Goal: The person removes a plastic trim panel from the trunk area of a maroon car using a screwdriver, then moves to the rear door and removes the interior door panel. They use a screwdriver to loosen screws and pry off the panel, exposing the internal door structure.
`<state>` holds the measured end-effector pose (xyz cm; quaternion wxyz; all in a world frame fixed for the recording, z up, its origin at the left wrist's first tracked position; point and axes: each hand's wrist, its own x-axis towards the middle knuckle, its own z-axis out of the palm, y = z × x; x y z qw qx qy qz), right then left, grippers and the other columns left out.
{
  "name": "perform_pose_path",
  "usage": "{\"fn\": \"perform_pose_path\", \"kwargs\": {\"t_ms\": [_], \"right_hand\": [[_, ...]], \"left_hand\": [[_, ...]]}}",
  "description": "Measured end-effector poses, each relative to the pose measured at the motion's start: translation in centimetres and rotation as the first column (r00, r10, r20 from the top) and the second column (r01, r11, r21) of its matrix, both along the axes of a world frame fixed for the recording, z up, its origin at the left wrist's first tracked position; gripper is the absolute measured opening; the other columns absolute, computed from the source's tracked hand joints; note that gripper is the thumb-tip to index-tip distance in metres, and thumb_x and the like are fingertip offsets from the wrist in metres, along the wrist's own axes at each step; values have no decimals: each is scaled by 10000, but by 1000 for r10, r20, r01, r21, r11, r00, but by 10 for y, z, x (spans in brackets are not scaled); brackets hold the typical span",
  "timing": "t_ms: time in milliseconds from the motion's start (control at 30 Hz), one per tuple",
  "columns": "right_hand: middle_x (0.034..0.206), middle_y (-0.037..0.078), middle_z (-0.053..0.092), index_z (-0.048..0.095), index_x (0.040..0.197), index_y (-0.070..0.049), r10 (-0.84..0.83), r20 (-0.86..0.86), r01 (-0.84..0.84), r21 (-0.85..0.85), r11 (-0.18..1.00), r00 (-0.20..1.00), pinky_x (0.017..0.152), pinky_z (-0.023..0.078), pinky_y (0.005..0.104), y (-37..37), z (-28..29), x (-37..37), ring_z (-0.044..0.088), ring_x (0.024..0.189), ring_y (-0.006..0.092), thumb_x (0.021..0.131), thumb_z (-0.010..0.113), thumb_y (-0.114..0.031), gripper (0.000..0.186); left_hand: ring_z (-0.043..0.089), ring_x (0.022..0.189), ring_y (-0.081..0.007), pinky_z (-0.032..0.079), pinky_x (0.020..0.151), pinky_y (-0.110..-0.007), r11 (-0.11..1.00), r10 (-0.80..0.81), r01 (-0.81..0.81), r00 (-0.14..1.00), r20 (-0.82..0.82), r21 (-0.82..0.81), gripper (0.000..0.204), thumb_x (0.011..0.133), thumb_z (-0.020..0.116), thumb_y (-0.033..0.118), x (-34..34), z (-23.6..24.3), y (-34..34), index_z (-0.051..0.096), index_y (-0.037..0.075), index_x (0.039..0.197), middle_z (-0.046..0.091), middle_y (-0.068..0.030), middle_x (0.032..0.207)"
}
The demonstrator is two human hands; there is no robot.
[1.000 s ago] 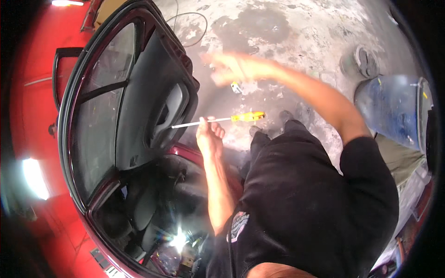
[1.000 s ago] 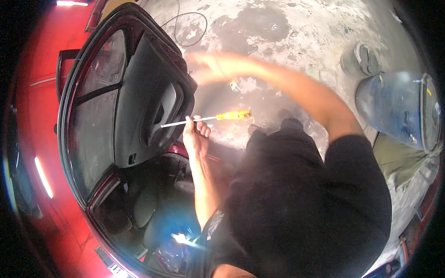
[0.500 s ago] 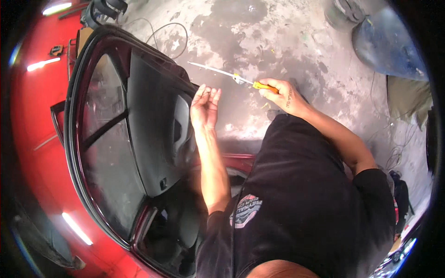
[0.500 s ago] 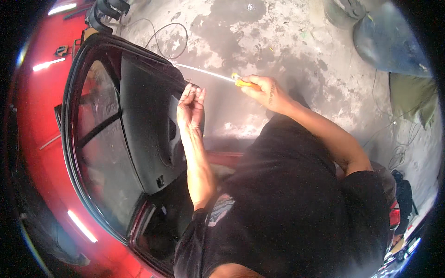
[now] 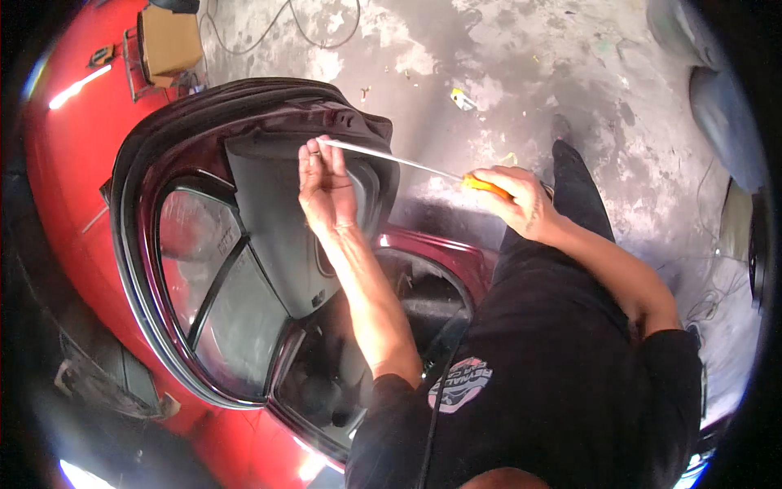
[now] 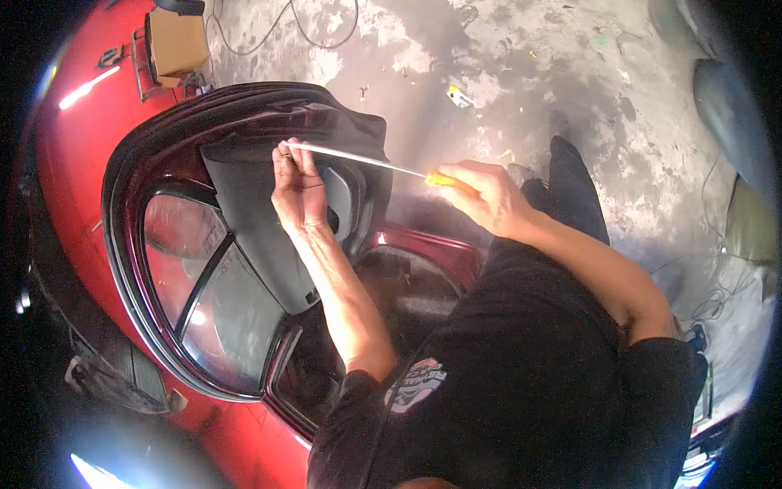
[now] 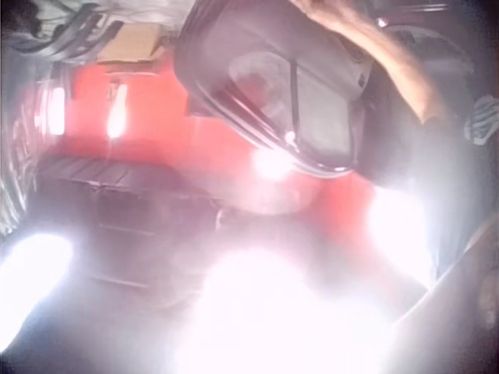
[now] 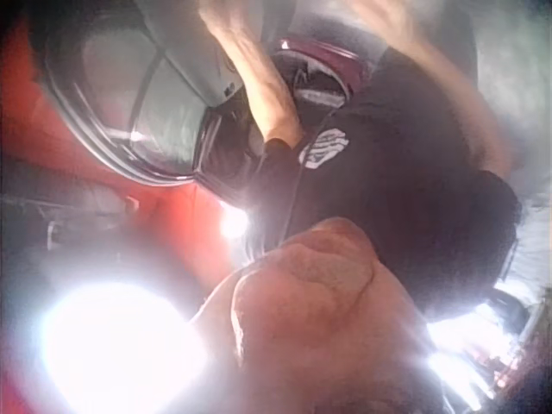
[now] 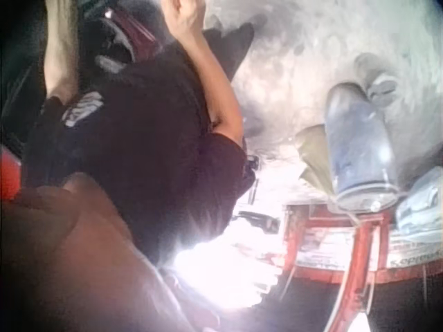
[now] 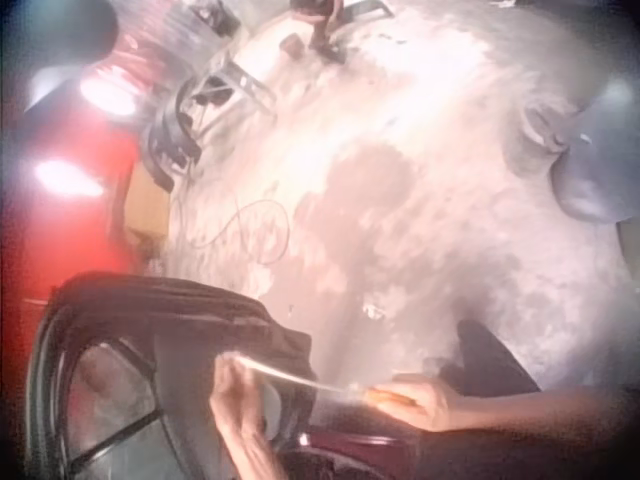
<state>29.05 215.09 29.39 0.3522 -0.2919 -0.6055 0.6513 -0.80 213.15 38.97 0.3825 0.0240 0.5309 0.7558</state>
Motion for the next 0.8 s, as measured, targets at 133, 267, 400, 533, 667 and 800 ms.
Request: {"fn": "perform_pose_path", "kwargs": {"t_ms": [133,267,400,533,667,800], "right_hand": [[861,142,668,673,1144,-41,126,143,-133,39,990,982,641,514,347,31,14,11,662,723,275,854,695,-64,292],[796,128,639,684,1134,-75,86,128,-95,67,993,988,609,494,360,43,11,10,631,671,277,842,704,-71,293],[935,124,708,657,1146,16,112,96,-124,121,985,989,703,528,320,51,13,15,682,781,245,842,660,21,305],[956,132,715,659,1135,15,126,169,-152,153,977,977,721,536,328,44,16,23,694,812,257,834,656,36,302],[958,145,717,668,1111,24,125,209,-155,132,979,970,700,529,326,27,26,23,691,796,258,841,670,21,270],[911,155,713,674,1099,34,19,51,-24,104,994,999,657,512,327,-5,28,15,674,739,251,863,679,-3,239]], "left_hand": [[615,1172,-321,471,1081,-508,992,4,-29,980,198,123,268,985,487,5,13,0,4,544,-4,1247,665,-156,1161],[631,1157,-289,490,1061,-488,985,-20,-33,955,295,171,233,987,492,24,18,-1,13,609,4,1187,670,-150,1182],[641,1142,-281,508,1043,-474,974,-14,-73,923,385,212,211,981,511,37,17,0,11,641,2,1144,679,-153,1177],[647,1129,-277,525,1027,-455,976,-3,-76,931,364,202,190,975,529,40,20,4,8,638,9,1127,688,-138,1152],[649,1122,-273,536,1017,-436,977,-29,-47,937,347,210,197,965,551,35,15,2,-3,609,27,1153,689,-116,1136],[645,1131,-279,529,1026,-455,973,-69,-6,948,311,231,188,974,533,38,11,3,-15,627,-14,1128,684,-143,1142]]}}
